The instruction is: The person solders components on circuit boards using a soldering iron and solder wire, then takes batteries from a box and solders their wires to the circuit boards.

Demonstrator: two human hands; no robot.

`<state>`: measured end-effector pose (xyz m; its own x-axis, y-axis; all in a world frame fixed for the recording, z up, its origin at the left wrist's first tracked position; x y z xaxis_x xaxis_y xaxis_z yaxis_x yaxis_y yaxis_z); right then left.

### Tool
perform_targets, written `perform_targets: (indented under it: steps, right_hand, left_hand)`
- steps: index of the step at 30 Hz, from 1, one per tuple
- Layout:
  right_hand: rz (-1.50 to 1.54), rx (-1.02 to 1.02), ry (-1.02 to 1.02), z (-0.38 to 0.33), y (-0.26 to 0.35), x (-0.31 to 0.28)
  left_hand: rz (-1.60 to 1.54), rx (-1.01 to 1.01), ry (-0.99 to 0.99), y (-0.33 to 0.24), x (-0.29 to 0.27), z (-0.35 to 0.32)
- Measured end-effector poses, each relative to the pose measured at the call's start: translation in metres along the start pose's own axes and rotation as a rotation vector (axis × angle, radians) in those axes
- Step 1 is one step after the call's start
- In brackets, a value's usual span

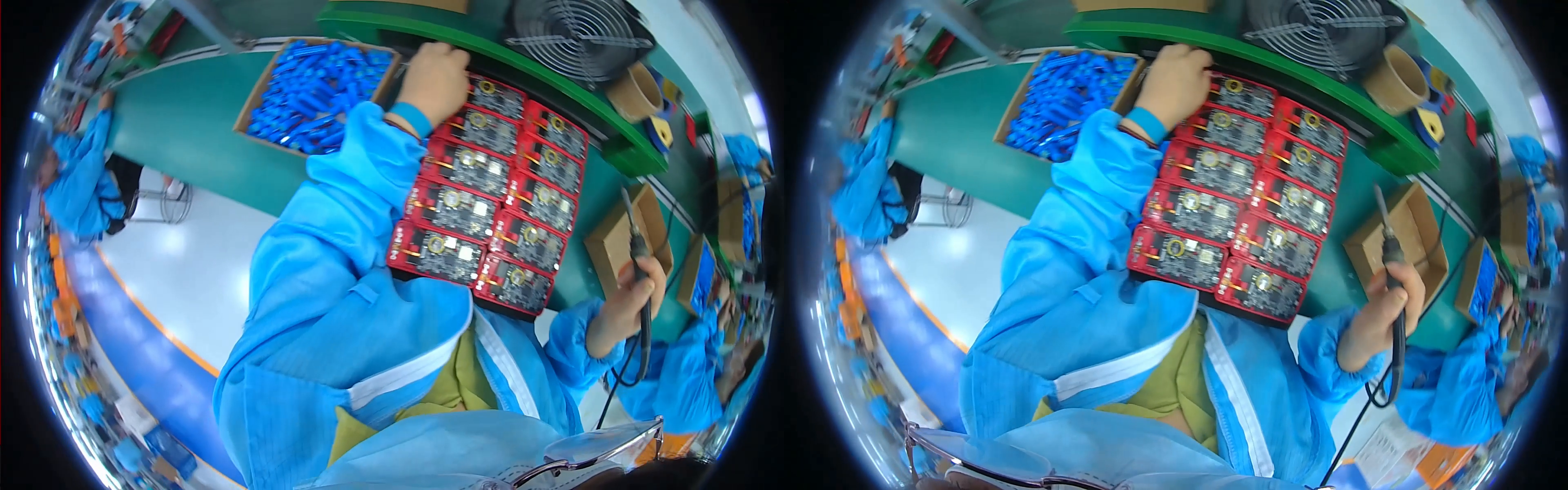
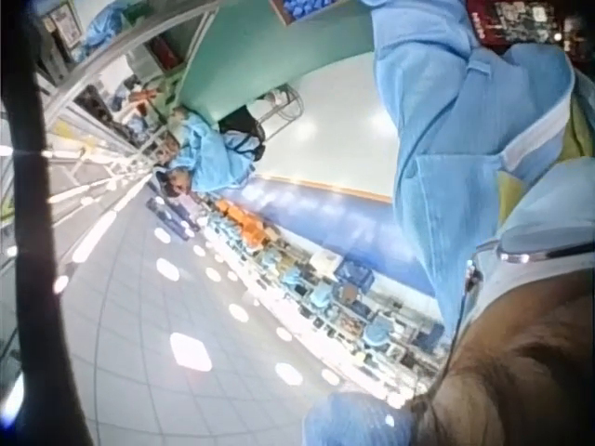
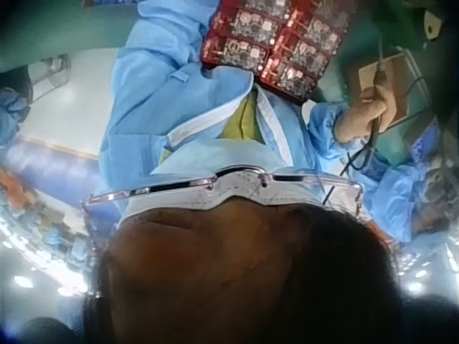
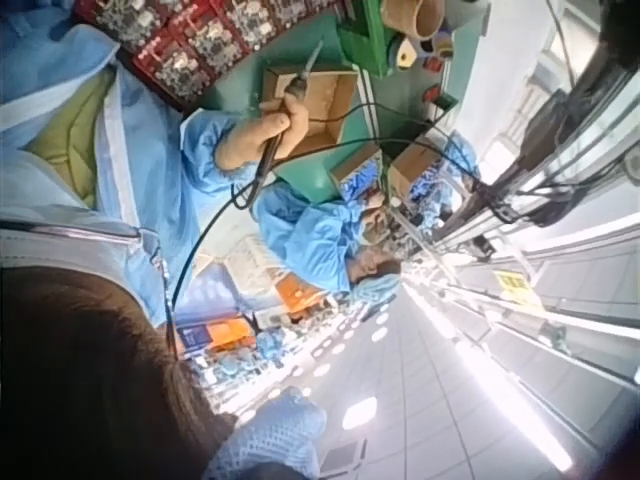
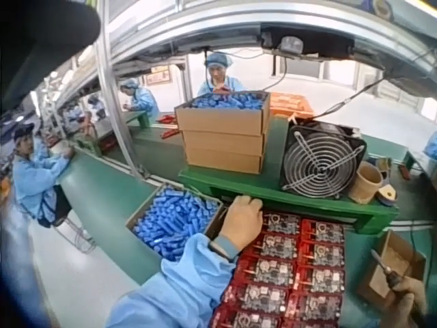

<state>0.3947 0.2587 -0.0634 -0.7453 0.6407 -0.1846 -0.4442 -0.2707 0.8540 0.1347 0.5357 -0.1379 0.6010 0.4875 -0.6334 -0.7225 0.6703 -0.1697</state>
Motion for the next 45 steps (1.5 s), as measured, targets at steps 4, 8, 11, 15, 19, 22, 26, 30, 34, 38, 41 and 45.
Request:
perform_targets:
  steps: [4, 8, 11, 15, 19, 22, 26, 30, 34, 38, 41, 45]
  right_hand:
    - [0.013, -0.012, 0.019, -0.002, -0.004, -0.004]
    - [0.021, -0.056, 0.041, -0.002, 0.0, -0.005]
    - [-0.007, -0.057, 0.031, -0.007, 0.0, -0.009]
    - [0.02, -0.049, 0.037, -0.01, -0.001, -0.01]
    - [0.03, -0.043, 0.045, -0.013, -0.002, -0.012]
    - [0.023, -0.046, 0.034, -0.014, -0.001, -0.014]
    - [-0.005, -0.052, 0.033, -0.015, 0.004, -0.019]
    - [-0.003, -0.044, 0.033, -0.018, 0.004, -0.016]
    - [0.015, -0.072, 0.061, -0.018, 0.005, -0.016]
    - [0.001, -0.074, 0.082, -0.016, 0.003, -0.018]
    - [0.039, -0.06, 0.094, -0.017, 0.006, -0.013]
    - [0.12, -0.004, 0.209, -0.024, 0.018, 0.016]
  left_hand:
    - [-0.038, -0.025, 0.047, -0.03, -0.05, 0.008]
    - [-0.096, -0.032, 0.138, -0.035, -0.112, 0.005]
    - [0.052, -0.026, 0.171, 0.007, -0.15, -0.003]
    - [0.238, -0.059, 0.228, 0.077, -0.173, -0.02]
    - [0.31, -0.232, 0.491, 0.106, -0.169, -0.038]
    - [0.315, -0.25, 0.572, 0.115, -0.159, -0.046]
    - [0.346, -0.258, 0.69, 0.113, -0.147, -0.048]
    - [0.372, -0.265, 0.714, 0.105, -0.144, -0.048]
    - [0.398, -0.154, 0.624, 0.11, -0.155, -0.053]
    - [0.19, -0.225, 0.246, 0.089, -0.18, -0.044]
    - [-0.164, -0.368, 0.222, 0.054, -0.189, -0.036]
    - [-0.803, -0.579, 0.448, -0.043, -0.178, -0.026]
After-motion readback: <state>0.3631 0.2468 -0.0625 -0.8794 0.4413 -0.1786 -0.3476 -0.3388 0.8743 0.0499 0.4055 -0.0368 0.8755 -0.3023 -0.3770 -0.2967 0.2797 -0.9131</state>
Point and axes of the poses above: each hand's wrist, its own z-axis towards the middle knuckle, its own x-axis out of the palm, y = z × x, the point moved 2 cm from there along z, towards the middle knuckle, and after that the axes turned 6 degrees about x, right-handed, at the moved point
